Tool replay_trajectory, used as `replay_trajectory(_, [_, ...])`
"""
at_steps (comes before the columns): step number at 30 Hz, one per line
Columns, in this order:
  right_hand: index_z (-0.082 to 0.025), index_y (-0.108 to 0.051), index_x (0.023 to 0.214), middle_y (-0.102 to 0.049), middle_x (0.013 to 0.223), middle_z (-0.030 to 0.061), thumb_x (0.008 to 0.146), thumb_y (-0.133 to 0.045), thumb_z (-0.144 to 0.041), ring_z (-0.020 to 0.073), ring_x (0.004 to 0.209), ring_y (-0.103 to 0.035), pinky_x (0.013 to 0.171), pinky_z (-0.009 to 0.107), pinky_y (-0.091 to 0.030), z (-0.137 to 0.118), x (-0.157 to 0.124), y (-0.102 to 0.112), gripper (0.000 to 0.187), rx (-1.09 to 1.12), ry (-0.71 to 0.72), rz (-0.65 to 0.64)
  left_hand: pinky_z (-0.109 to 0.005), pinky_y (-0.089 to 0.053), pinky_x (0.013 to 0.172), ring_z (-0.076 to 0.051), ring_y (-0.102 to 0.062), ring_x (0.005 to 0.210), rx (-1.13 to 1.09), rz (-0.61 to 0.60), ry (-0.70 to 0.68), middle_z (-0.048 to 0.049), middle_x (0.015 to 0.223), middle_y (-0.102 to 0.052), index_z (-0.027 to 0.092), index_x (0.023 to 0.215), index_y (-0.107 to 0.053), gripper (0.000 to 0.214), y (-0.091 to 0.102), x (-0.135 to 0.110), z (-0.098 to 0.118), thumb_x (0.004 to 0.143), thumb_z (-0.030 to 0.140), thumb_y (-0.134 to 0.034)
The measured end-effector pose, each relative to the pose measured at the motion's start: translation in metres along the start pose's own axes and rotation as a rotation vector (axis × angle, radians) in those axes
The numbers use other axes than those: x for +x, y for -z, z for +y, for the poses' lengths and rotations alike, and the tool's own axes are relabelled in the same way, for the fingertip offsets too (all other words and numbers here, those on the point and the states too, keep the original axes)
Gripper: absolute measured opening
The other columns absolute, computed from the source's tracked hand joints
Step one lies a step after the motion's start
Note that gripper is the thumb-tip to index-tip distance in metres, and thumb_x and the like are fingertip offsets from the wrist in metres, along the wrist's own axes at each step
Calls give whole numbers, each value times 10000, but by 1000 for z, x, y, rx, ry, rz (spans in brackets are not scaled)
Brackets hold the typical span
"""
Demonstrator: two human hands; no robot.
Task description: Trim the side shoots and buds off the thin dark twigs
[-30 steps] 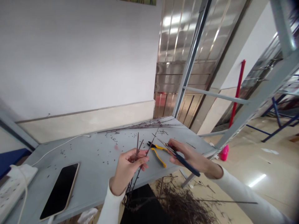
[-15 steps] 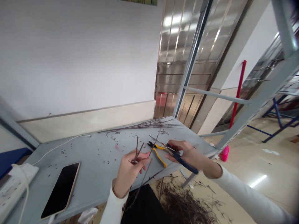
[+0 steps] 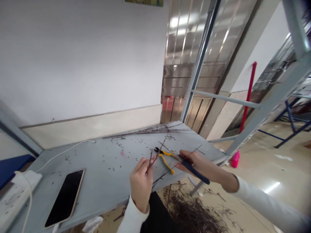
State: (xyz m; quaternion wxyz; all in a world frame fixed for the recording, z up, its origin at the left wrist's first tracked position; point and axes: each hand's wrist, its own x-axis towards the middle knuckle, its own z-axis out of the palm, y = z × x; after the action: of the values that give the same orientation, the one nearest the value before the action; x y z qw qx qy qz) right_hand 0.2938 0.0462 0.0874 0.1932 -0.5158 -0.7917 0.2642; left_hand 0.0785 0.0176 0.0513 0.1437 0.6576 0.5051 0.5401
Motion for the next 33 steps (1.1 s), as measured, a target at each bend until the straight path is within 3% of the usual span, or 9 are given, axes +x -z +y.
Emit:
replay_trajectory(7, [-225,-378,681,-474,585,-40,801,-545,-508,124,527,-416,493,254,-301,-1,-3,-3,350,-35,-45,-1,-251,-465,669,-184,-648,730,181,124,-69,-66,805,-710,209,988,-701,280,-30,-31,-10,866,114,-467])
replay_trajectory(11, [-218,-384,562,-456,511,-29,758,-577,-512,125,489,-402,467,255,-268,-2,0,-2,403,-149,-105,28,-260,-464,652,-194,-652,729,226,181,-71,-67,804,-718,222,991,-708,288,-33,-36,-15,856,106,-482])
replay_trajectory(17, [-215,-337,486,-364,437,-40,717,-589,-520,112,441,-328,439,253,-227,-2,4,2,459,-221,-131,27,-243,-444,618,-184,-637,701,192,172,5,-70,782,-701,204,930,-718,247,-33,-36,-23,862,161,-484])
replay_trajectory(23, [-216,-318,482,-355,431,-40,733,-568,-558,112,437,-326,441,256,-218,1,-1,-1,493,-226,-126,32,-250,-446,642,-170,-605,663,35,115,121,-55,738,-657,202,828,-705,227,-27,-31,-19,871,222,-484])
replay_trajectory(28, [-224,-372,572,-401,488,-49,755,-566,-541,114,471,-368,459,239,-266,6,-1,-2,415,-175,-15,89,-246,-451,594,-147,-561,585,-229,36,178,-19,655,-598,198,741,-703,213,-16,-17,-11,838,219,-515])
replay_trajectory(33, [-225,-438,698,-503,571,-23,768,-577,-500,137,512,-446,472,244,-325,8,1,-3,316,-104,63,56,-227,-412,474,-110,-491,477,-490,-104,362,19,560,-556,164,775,-718,136,-9,-2,-17,748,260,-625])
